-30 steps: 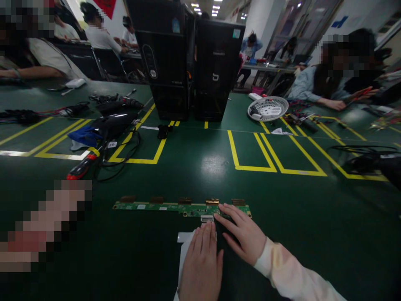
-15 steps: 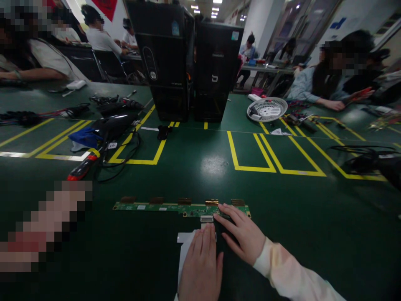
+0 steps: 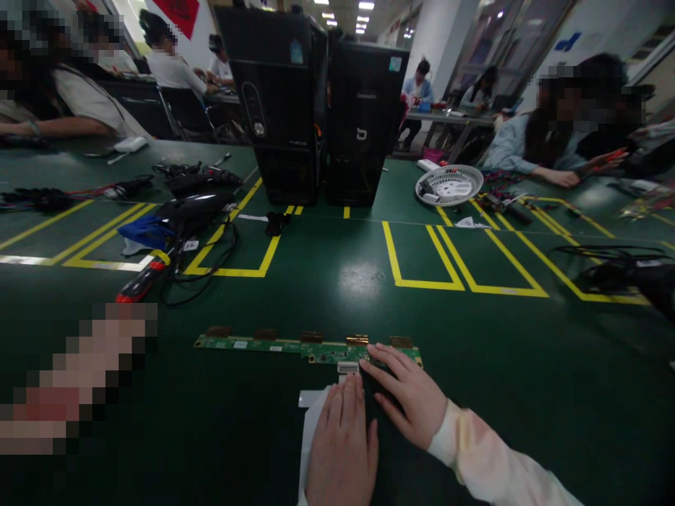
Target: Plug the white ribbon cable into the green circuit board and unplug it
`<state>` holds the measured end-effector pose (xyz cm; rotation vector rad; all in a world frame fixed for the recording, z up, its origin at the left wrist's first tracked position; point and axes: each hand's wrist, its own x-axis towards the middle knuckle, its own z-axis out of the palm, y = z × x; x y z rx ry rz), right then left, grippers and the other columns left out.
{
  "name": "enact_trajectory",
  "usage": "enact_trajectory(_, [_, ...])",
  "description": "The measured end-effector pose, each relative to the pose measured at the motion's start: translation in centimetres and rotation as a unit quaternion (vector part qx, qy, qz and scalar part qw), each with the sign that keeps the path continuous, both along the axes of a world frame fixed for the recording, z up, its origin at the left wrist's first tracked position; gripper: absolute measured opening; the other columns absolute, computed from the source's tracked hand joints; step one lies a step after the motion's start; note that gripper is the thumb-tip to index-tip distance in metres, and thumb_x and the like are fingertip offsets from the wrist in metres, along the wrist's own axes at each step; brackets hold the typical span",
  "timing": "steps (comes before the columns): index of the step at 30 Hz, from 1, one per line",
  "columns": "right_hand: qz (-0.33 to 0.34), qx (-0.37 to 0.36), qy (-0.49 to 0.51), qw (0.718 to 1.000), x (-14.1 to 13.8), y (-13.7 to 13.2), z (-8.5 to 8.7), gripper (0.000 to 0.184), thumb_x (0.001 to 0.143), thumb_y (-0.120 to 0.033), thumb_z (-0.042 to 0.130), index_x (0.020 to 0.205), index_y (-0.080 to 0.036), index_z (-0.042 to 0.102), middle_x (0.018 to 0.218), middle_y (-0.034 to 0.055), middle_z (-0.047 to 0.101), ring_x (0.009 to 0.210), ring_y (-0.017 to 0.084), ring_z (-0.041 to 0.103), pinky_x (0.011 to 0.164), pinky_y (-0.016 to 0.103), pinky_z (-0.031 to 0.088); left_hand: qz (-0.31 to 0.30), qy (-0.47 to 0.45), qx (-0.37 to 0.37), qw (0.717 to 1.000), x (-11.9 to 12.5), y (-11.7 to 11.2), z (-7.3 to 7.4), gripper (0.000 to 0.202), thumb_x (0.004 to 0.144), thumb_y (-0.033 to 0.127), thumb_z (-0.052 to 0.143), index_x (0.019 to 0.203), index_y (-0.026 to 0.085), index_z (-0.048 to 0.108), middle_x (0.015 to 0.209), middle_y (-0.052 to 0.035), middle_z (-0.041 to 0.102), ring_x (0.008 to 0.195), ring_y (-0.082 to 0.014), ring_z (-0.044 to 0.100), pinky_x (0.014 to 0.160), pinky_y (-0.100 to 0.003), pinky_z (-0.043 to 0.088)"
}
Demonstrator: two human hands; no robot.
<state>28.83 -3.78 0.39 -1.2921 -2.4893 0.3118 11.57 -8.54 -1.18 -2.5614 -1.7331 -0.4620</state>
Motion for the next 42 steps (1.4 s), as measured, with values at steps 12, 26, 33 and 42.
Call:
enact_trajectory(12, [0.024,-0.012,-0.008,1.0,0.6,0.3,0.1,0.05,0.085,-0.02,0.046,0.135,-0.019,0.043,0.146,0.0089,0.034,0.137,0.022,0.023,0.108,0.044,0.033,-0.027,0.013,0.024,0.999,-0.8,0.5,0.4,0.044,0.087,0.021,0.043,0.129,0.009,0.049,0.13,-0.0126,0.055,0.118,-0.0254,0.052,0.095,-0.042,0.047])
enact_trajectory(26, [0.033,-0.001,-0.02,0.999,0.6,0.5,0.2,0.049,0.087,-0.022,0.045,0.135,-0.019,0.043,0.144,0.0101,0.037,0.135,0.023,0.027,0.107,0.046,0.035,-0.036,-0.02,-0.004,0.999,-1.4,0.6,1.2,0.045,0.088,0.027,0.045,0.129,0.011,0.048,0.129,-0.0133,0.056,0.119,-0.0289,0.051,0.093,-0.045,0.048])
enact_trajectory(33, [0.039,0.031,-0.018,0.999,0.4,0.6,-0.2,0.048,0.086,-0.017,0.042,0.134,-0.017,0.045,0.141,0.013,0.038,0.136,0.024,0.025,0.106,0.047,0.034,-0.059,-0.024,0.034,0.997,-7.1,1.1,2.8,0.048,0.09,0.027,0.044,0.138,0.022,0.037,0.138,-0.0077,0.048,0.128,-0.0258,0.042,0.101,-0.049,0.039])
enact_trajectory(42, [0.093,-0.017,-0.032,0.995,-1.2,0.6,0.9,0.054,0.083,-0.041,0.055,0.135,-0.028,0.045,0.149,0.0094,0.028,0.137,0.028,0.022,0.108,0.052,0.025,0.06,-0.039,0.036,0.997,-15.4,1.2,0.2,0.042,0.092,0.035,0.038,0.13,0.019,0.048,0.128,-0.0111,0.053,0.118,-0.0288,0.051,0.097,-0.049,0.043])
